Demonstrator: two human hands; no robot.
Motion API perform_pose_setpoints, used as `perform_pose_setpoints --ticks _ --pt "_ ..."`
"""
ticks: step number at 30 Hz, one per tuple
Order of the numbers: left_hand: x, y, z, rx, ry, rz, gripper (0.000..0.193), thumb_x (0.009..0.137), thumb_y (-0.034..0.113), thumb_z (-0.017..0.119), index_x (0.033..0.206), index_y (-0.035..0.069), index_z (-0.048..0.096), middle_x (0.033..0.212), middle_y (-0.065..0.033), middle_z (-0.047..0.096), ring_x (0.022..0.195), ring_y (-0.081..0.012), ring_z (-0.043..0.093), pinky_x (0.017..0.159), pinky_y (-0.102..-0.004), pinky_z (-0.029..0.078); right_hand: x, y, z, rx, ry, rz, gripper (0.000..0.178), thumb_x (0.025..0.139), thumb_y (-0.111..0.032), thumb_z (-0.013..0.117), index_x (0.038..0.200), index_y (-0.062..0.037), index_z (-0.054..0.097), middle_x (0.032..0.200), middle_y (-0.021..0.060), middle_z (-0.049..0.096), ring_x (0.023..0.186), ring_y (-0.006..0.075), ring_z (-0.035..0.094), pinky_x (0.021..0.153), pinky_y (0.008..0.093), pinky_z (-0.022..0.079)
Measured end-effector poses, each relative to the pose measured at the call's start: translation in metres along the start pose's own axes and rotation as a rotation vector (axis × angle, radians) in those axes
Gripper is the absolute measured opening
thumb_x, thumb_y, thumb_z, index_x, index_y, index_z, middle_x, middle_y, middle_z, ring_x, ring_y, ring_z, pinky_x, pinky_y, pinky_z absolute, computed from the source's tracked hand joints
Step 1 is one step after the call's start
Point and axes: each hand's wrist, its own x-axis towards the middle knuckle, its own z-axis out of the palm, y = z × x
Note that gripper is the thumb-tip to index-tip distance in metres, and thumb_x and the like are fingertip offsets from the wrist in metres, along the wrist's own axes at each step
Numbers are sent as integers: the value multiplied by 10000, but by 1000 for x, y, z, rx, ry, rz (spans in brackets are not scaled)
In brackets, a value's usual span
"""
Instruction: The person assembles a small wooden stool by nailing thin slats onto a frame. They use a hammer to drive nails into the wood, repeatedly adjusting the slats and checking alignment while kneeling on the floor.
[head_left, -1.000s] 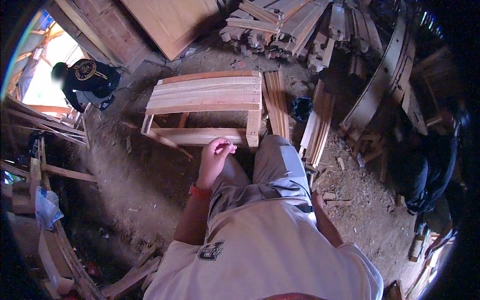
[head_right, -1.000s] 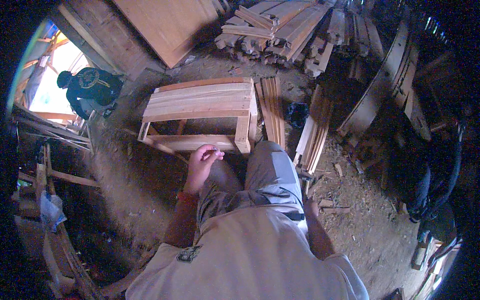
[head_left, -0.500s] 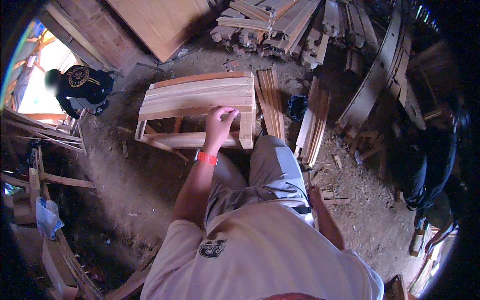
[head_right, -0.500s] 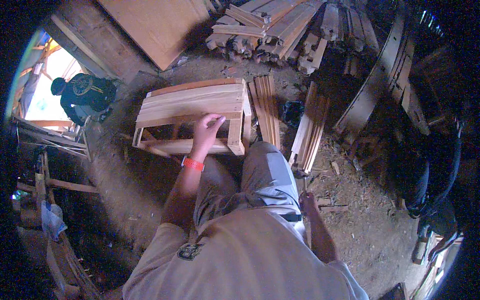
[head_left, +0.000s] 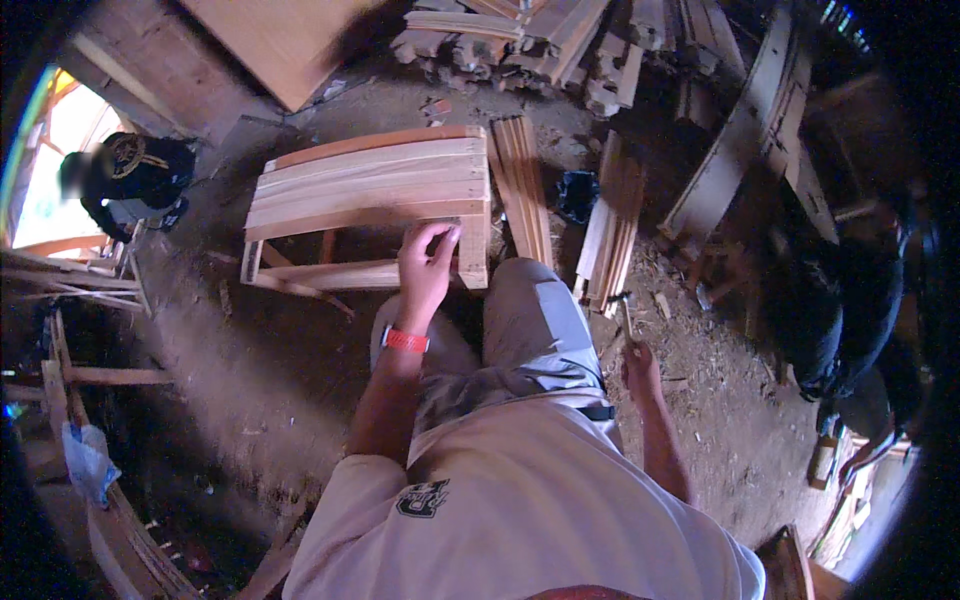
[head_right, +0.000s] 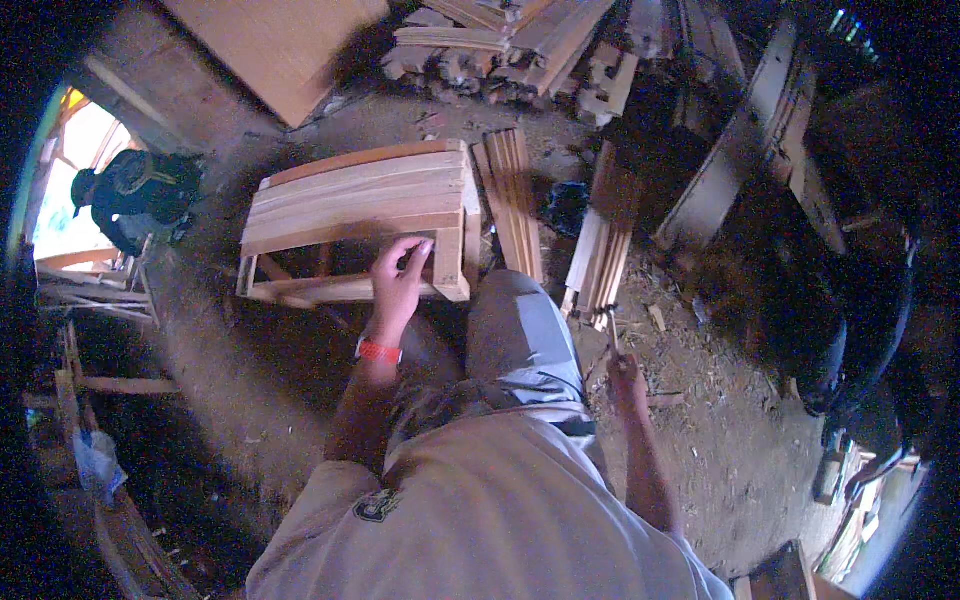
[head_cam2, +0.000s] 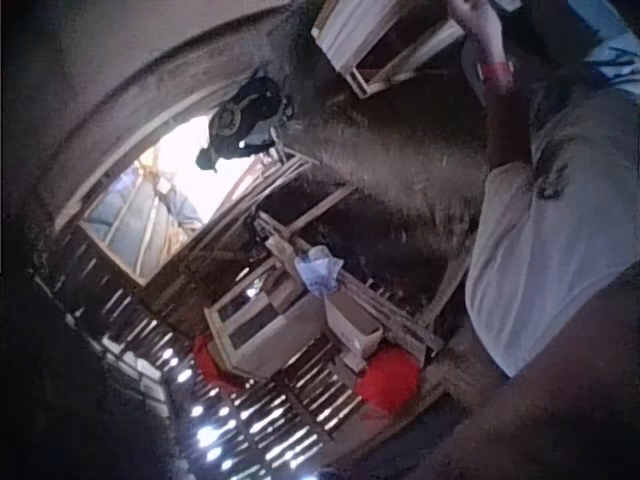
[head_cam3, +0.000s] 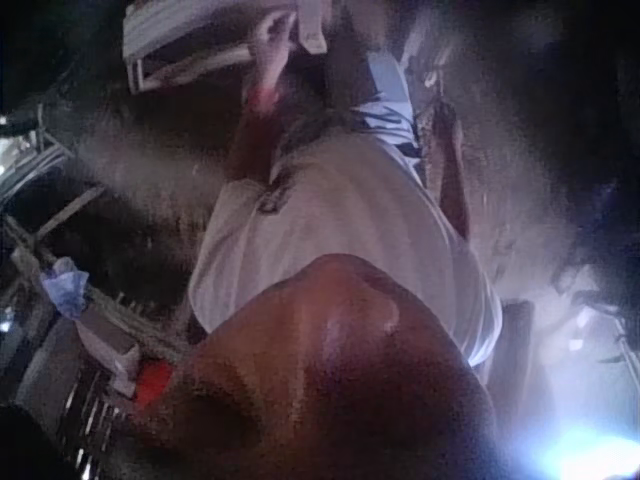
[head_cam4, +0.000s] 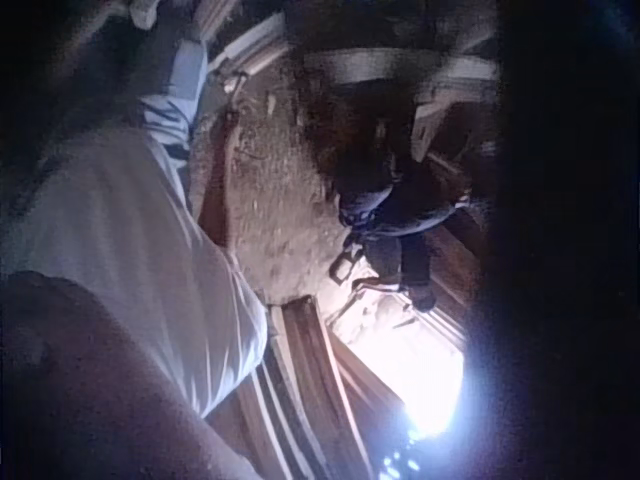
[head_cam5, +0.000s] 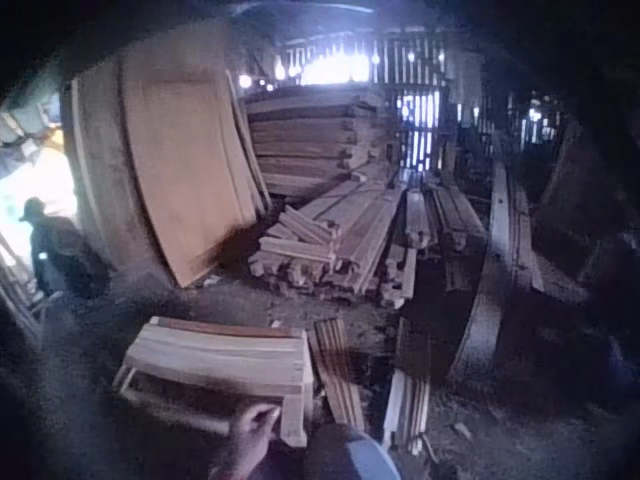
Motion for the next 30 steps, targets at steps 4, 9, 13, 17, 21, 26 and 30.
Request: perform_pose_setpoints --ticks 4,9,13,17,21,26,30 --pt "-21 -6 -20 28 23 27 128 958 117 716 1004 -3 722 993 -112 718 943 -223 678 859 -335 525 46 -28 15 -128 -44 -22 292 1009 -371 626 1110 -97 629 626 16 589 476 134 542 442 336 421" --pt "-26 11 -5 -164 -128 -137 152 996 133 683 1058 -5 702 1006 -81 714 953 -162 677 864 -305 522 108 114 30 -609 -21 -163 385 984 -434 603 1123 -82 673 816 120 688 726 267 674 644 423 534" --pt "-44 23 -27 -139 -127 -269 132 1010 115 662 1065 -1 690 1022 -65 712 961 -127 659 860 -274 508 98 52 39 -1001 -299 -4 504 948 -494 578 1165 -60 714 1150 215 723 1088 387 706 899 491 573" --pt "-54 31 -39 -116 -125 -284 113 1003 93 662 1063 2 693 1027 -55 711 957 -119 649 855 -265 499 120 -64 58 -997 -154 -102 562 900 -605 604 947 -72 777 996 167 769 948 355 751 795 498 605" --pt "-49 39 -48 -3 -201 -286 99 989 60 655 1063 5 693 1021 -52 705 950 -121 637 861 -268 494 168 -116 98 -636 101 -87 559 920 -556 638 1144 -47 695 1115 209 733 1039 415 708 902 533 569" --pt "-45 40 -55 -62 -141 -266 97 976 76 655 1028 8 700 1024 -65 713 964 -148 643 883 -299 499 213 -99 127 -634 108 -75 523 923 -364 628 1241 49 584 1160 270 698 1046 440 704 885 523 591" --pt "-55 35 -63 -123 -68 -259 106 971 93 660 1000 3 708 1023 -70 718 962 -160 650 899 -313 503 206 -109 134 -548 76 -63 480 918 -309 573 1249 37 570 1167 276 693 1074 449 689 929 532 570"
